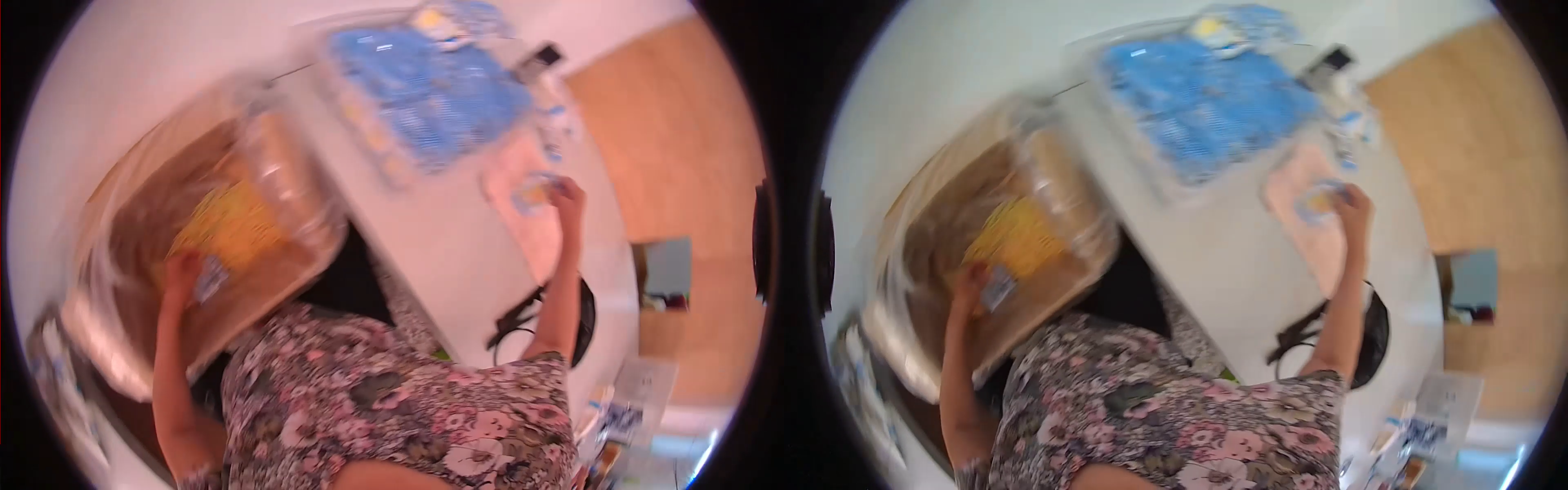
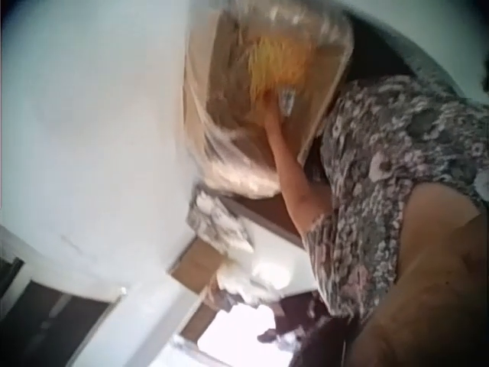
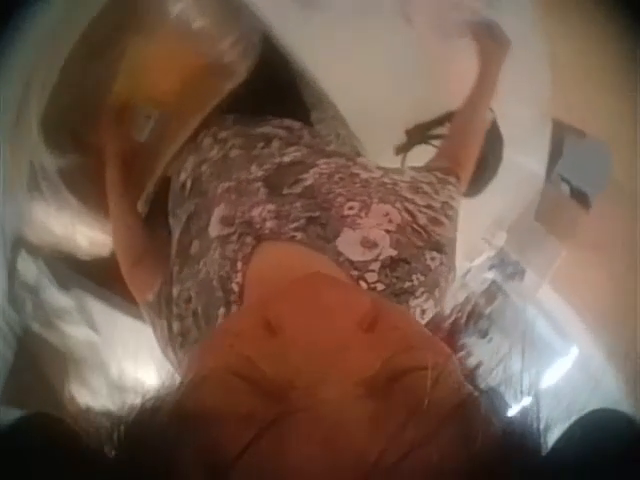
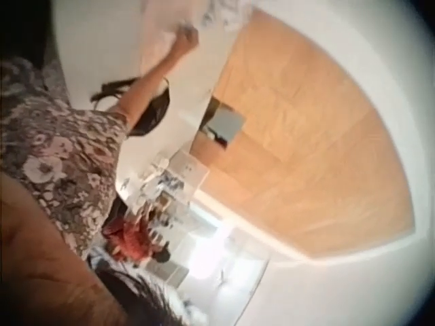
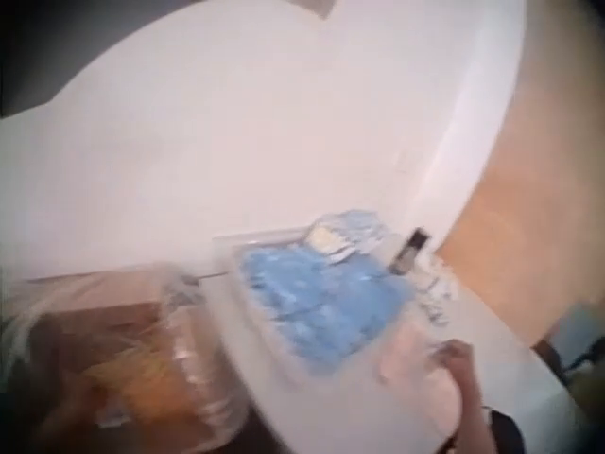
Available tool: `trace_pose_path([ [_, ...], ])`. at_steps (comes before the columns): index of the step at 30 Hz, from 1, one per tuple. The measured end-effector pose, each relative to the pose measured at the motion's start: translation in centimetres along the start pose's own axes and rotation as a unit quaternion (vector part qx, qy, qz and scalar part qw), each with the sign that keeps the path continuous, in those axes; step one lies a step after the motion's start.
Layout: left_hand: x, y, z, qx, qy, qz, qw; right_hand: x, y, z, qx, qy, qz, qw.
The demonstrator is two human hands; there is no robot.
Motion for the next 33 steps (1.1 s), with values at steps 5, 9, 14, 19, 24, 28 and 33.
trace_pose_path([
  [5, 1.4, 4.2, 1.7, -0.08, 0.019, 0.24, 0.967, 4.5, -4.0, 1.6, 0.097, -0.182, -0.222, 0.953],
  [9, 1.4, 2.9, -0.4, -0.103, -0.082, 0.32, 0.938, -1.7, 2.0, -0.8, 0.086, -0.231, -0.209, 0.947],
  [14, 2.6, 1.2, -0.2, -0.021, -0.037, 0.316, 0.948, -11.0, 6.7, -6.0, 0.083, -0.262, -0.236, 0.932],
  [19, 1.0, 0.6, -0.3, -0.02, -0.062, 0.232, 0.971, -19.2, 9.6, -8.8, 0.073, -0.336, -0.123, 0.931],
  [24, 3.6, -0.4, -0.2, 0.014, -0.011, 0.25, 0.968, -27.1, 14.7, -13.2, 0.009, -0.417, -0.05, 0.908],
  [28, 2.9, -1.0, -1.3, 0.046, -0.021, 0.273, 0.961, -32.1, 24.7, -16.2, -0.192, -0.433, 0.111, 0.874],
  [33, 5.3, -3.8, -2.2, 0.018, -0.063, 0.099, 0.993, -34.2, 42.5, -20.0, -0.422, -0.371, 0.115, 0.819],
])
Point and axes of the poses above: each hand's wrist, its own z-axis towards the middle knuckle, its own y-axis out of the palm, x = y × z, the point moved 10 cm from there along z, towards the middle knuckle, and after that the axes turned 14 degrees about z, right-handed, at the moved point
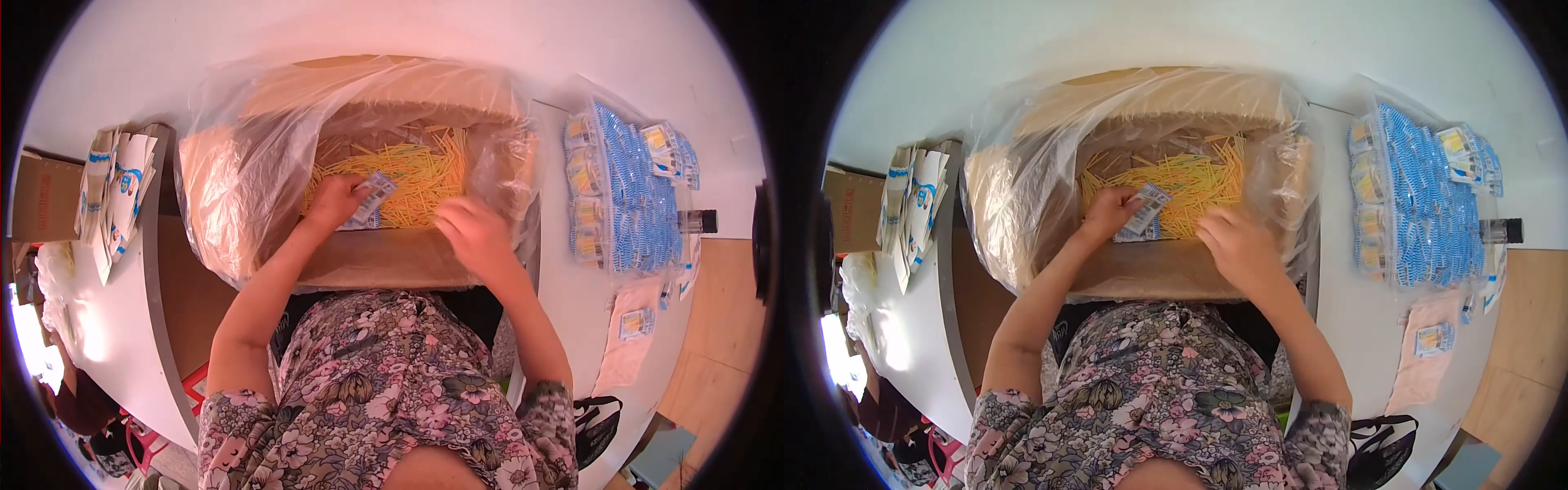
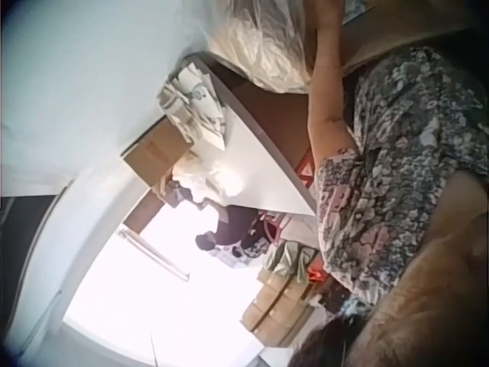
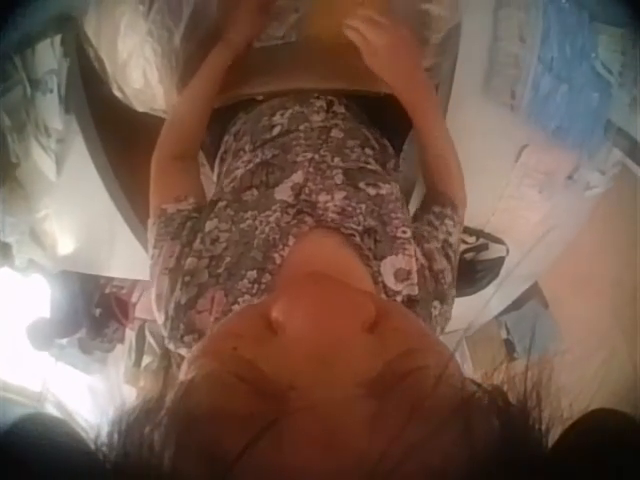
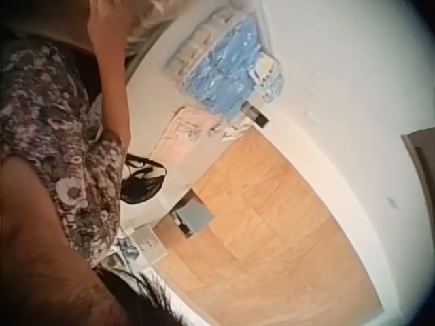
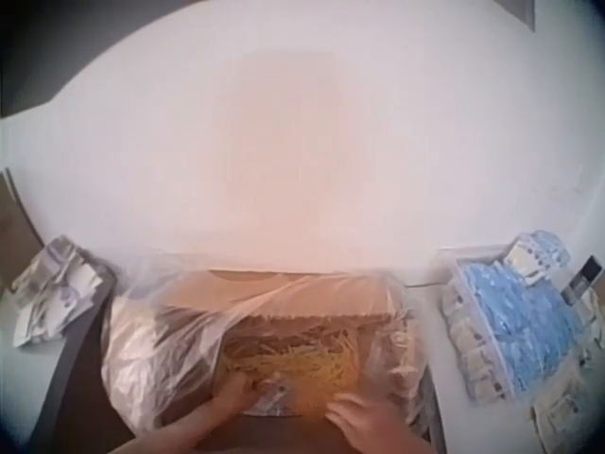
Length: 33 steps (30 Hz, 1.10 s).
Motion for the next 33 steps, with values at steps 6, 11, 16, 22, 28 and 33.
trace_pose_path([
  [6, -1.0, 0.9, -0.8, 0.0, -0.028, -0.515, 0.857, 16.9, 14.4, 7.3, -0.207, 0.069, -0.278, 0.936],
  [11, -7.5, 0.3, -3.1, 0.141, -0.191, -0.577, 0.782, 16.6, 17.4, 10.9, -0.106, 0.019, -0.348, 0.931],
  [16, -8.3, 3.7, -2.3, 0.119, -0.207, -0.669, 0.704, 18.7, 21.6, 10.2, -0.111, -0.142, -0.664, 0.726],
  [22, -9.1, 6.7, -1.4, 0.091, -0.212, -0.671, 0.704, 18.8, 21.3, 9.4, -0.2, -0.112, -0.588, 0.776],
  [28, -7.6, 5.3, -1.0, 0.081, -0.173, -0.699, 0.689, 18.3, 20.8, 8.4, -0.217, -0.034, -0.497, 0.839],
  [33, -8.4, 7.9, -1.1, 0.029, -0.207, -0.716, 0.667, 19.0, 20.6, 8.6, -0.203, -0.064, -0.532, 0.82],
])
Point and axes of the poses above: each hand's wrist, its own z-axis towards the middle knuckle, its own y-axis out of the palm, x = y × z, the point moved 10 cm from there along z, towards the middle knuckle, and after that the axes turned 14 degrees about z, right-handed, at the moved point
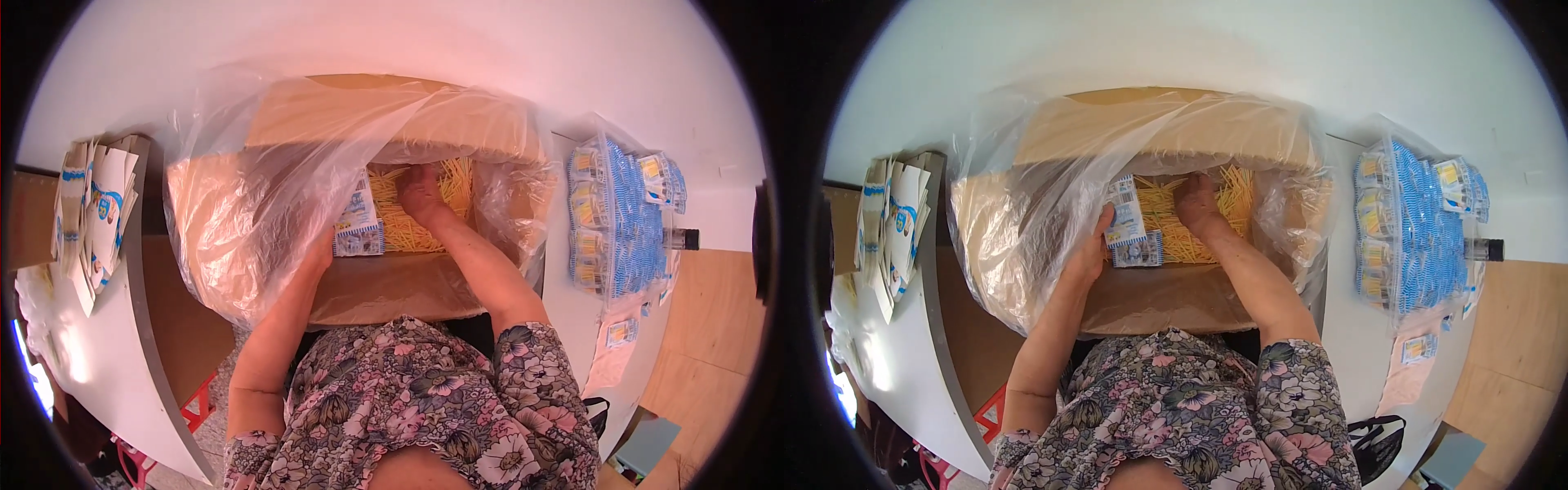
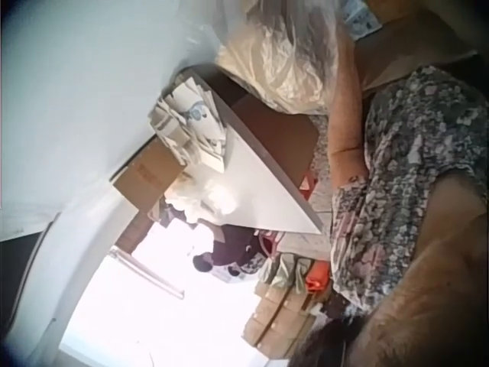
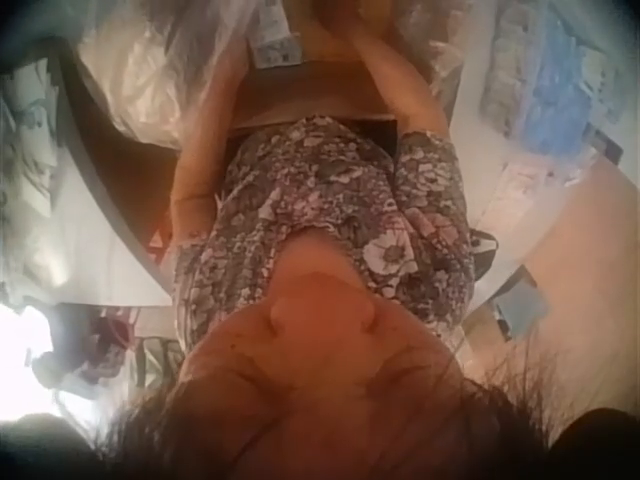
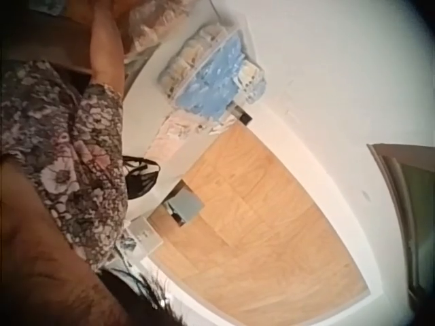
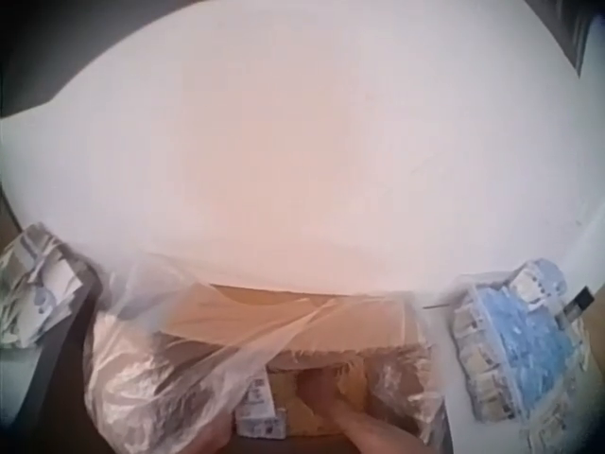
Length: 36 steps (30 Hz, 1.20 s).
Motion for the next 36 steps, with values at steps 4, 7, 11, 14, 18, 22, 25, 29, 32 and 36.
trace_pose_path([
  [4, 3.1, 2.0, -1.8, -0.01, -0.007, 0.0, 1.0, 4.6, -4.8, -1.6, 0.176, 0.09, 0.199, 0.96],
  [7, 6.1, 3.8, -3.5, -0.007, 0.015, -0.006, 1.0, 7.0, -6.2, -2.8, 0.195, 0.135, 0.29, 0.927],
  [11, 6.9, 3.7, -4.3, 0.027, 0.007, 0.001, 1.0, 8.5, -4.2, -4.0, 0.089, 0.263, 0.552, 0.787],
  [14, 7.7, 4.5, -4.6, 0.014, 0.03, -0.001, 0.999, 5.6, 0.8, -5.2, -0.007, 0.344, 0.877, 0.334],
  [18, 7.5, 3.9, -4.5, 0.024, 0.031, 0.02, 0.999, 5.6, -1.3, -3.4, 0.014, 0.324, 0.9, 0.29],
  [22, 7.7, 4.0, -4.0, 0.007, 0.056, 0.002, 0.998, 6.8, -0.5, -2.2, 0.033, 0.348, 0.9, 0.259],
  [25, 6.8, 4.0, -3.4, -0.004, 0.043, 0.021, 0.999, 8.4, 1.4, -1.3, 0.014, 0.332, 0.902, 0.275],
  [29, 6.9, 2.8, -3.5, 0.029, 0.056, 0.026, 0.998, 9.5, -5.2, -0.9, 0.017, 0.286, 0.669, 0.686],
  [32, 6.2, 2.9, -2.9, 0.014, 0.044, 0.016, 0.999, 8.1, -3.2, -2.7, -0.095, 0.214, 0.494, 0.837],
  [36, 6.5, 4.1, -3.6, 0.002, 0.011, 0.015, 1.0, 6.8, -1.7, -3.5, -0.089, 0.159, 0.347, 0.92],
])
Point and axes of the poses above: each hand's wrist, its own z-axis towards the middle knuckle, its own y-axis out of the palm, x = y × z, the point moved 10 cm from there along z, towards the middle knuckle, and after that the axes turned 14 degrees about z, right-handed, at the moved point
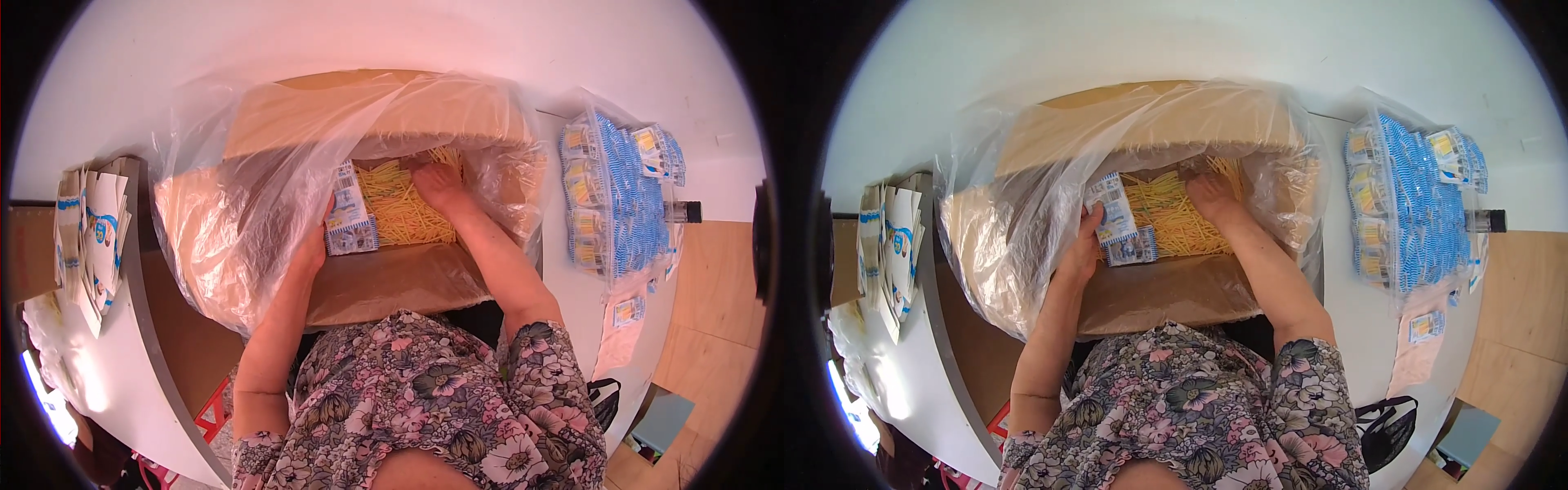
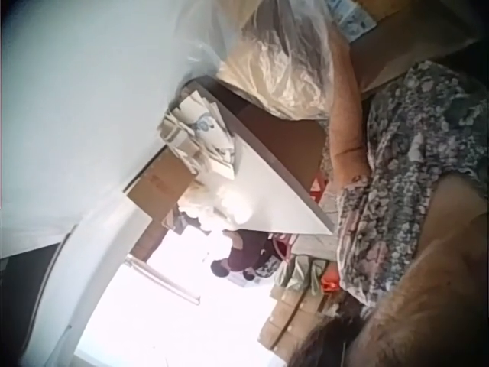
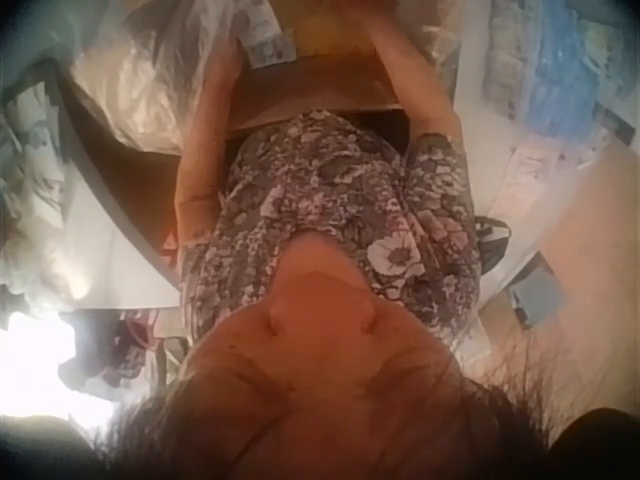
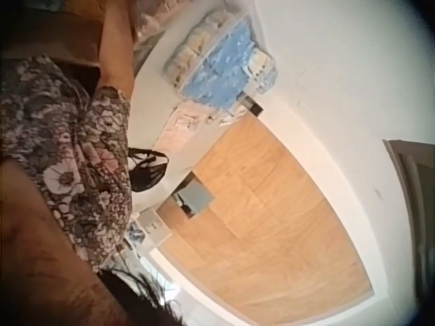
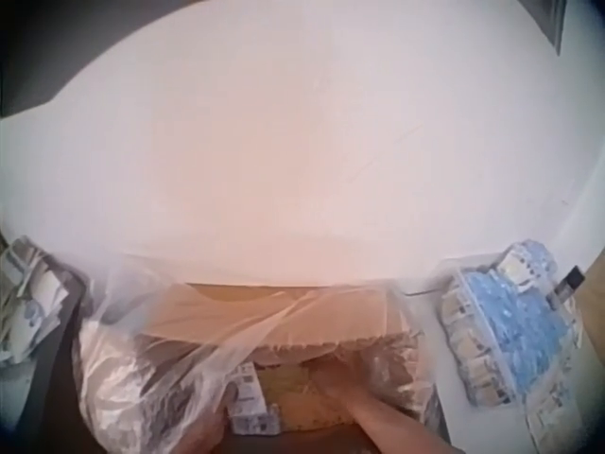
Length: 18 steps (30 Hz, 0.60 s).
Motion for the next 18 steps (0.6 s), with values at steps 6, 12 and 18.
trace_pose_path([
  [6, 0.3, -0.5, -0.3, 0.017, 0.006, 0.007, 1.0, -2.5, 1.8, 0.9, -0.053, -0.044, -0.089, 0.994],
  [12, -0.6, -0.6, -0.2, 0.025, -0.041, 0.011, 0.999, -1.1, -1.6, 0.1, 0.04, -0.041, 0.073, 0.996],
  [18, 0.4, 0.0, -0.1, -0.006, 0.013, 0.002, 1.0, 1.1, -3.0, -1.7, 0.041, 0.074, 0.168, 0.982],
])
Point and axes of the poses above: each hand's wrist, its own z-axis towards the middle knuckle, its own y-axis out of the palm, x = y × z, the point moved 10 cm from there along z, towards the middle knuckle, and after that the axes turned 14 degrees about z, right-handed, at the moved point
